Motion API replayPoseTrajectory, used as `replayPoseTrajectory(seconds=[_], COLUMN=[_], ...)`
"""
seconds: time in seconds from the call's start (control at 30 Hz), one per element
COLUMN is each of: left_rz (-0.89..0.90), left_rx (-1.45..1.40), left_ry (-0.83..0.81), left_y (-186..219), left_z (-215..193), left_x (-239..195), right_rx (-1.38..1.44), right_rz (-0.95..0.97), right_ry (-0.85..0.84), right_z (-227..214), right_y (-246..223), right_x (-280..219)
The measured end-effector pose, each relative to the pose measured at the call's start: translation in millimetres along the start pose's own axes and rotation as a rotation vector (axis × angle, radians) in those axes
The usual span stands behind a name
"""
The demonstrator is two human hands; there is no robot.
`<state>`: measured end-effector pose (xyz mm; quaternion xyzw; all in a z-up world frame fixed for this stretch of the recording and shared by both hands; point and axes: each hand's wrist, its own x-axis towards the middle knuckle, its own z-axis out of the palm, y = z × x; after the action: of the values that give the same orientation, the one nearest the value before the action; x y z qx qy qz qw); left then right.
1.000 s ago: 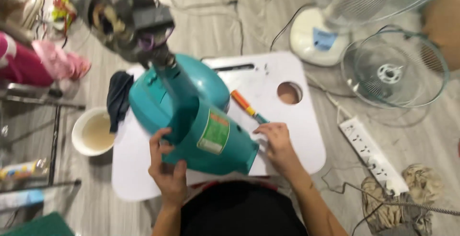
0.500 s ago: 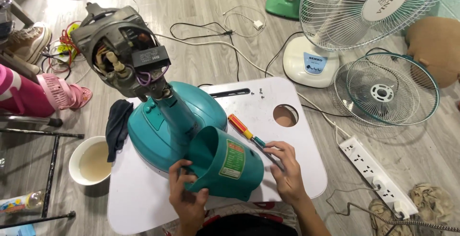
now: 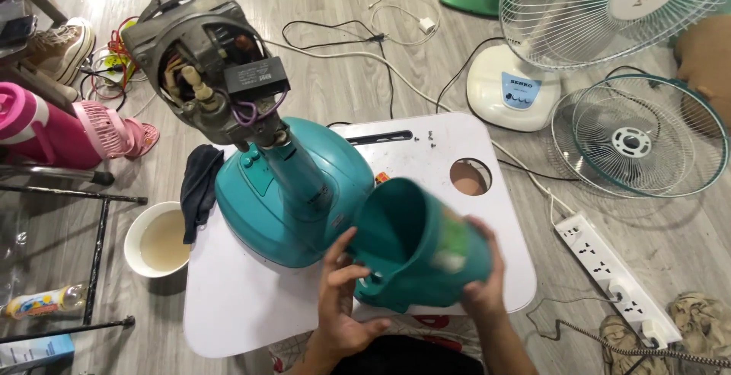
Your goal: The person cleans a teal pedestal fan by wiping its base and neck with a black cloth. They also remove a sticker from the fan's neck and wipe the surface again.
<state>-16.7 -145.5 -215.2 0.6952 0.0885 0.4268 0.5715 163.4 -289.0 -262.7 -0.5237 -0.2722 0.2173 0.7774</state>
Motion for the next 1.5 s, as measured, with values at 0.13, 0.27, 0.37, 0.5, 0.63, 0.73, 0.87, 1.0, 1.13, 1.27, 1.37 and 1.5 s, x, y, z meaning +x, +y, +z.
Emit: replayPoseTrajectory(seconds=[0.13, 0.27, 0.37, 0.5, 0.63, 0.73, 0.87, 1.0, 1.13, 1.27, 1.37, 1.5], left_rz=[0.200, 0.182, 0.003, 0.015, -0.085, -0.166, 0.025, 0.021, -0.011, 0.064, 0.099, 0.153], left_rx=[0.352, 0.447, 0.488, 0.680, 0.697, 0.654, 0.501, 0.439, 0.400, 0.339, 0.306, 0.186], left_ry=[-0.052, 0.109, 0.180, 0.088, 0.015, 0.002, -0.011, 0.037, 0.065, 0.064, 0.069, 0.051], left_y=[-19, -9, -7, 0, -2, -14, -62, -63, -59, -53, -24, -7], left_z=[-32, -80, -97, -109, -115, -104, -92, -88, -87, -92, -98, -111], left_x=[12, 40, 65, 105, 138, 154, 142, 138, 141, 151, 165, 181], right_rx=[0.383, 0.098, -0.240, -0.826, -1.142, -1.186, -1.129, -1.187, -1.228, -1.137, -1.147, -1.342], right_rz=[-0.115, -0.233, -0.356, -0.401, -0.420, -0.421, -0.543, -0.575, -0.734, -0.872, -0.782, -0.775], right_ry=[0.115, 0.347, 0.435, 0.400, 0.337, 0.289, 0.261, 0.222, 0.246, 0.240, 0.046, -0.105], right_z=[-19, -21, -36, -22, -20, -26, -22, -13, -8, 7, 58, 88], right_y=[-13, -46, -63, -92, -98, -90, -70, -68, -67, -36, -42, -36], right_x=[21, 47, 48, 50, 59, 71, 90, 98, 97, 93, 100, 124])
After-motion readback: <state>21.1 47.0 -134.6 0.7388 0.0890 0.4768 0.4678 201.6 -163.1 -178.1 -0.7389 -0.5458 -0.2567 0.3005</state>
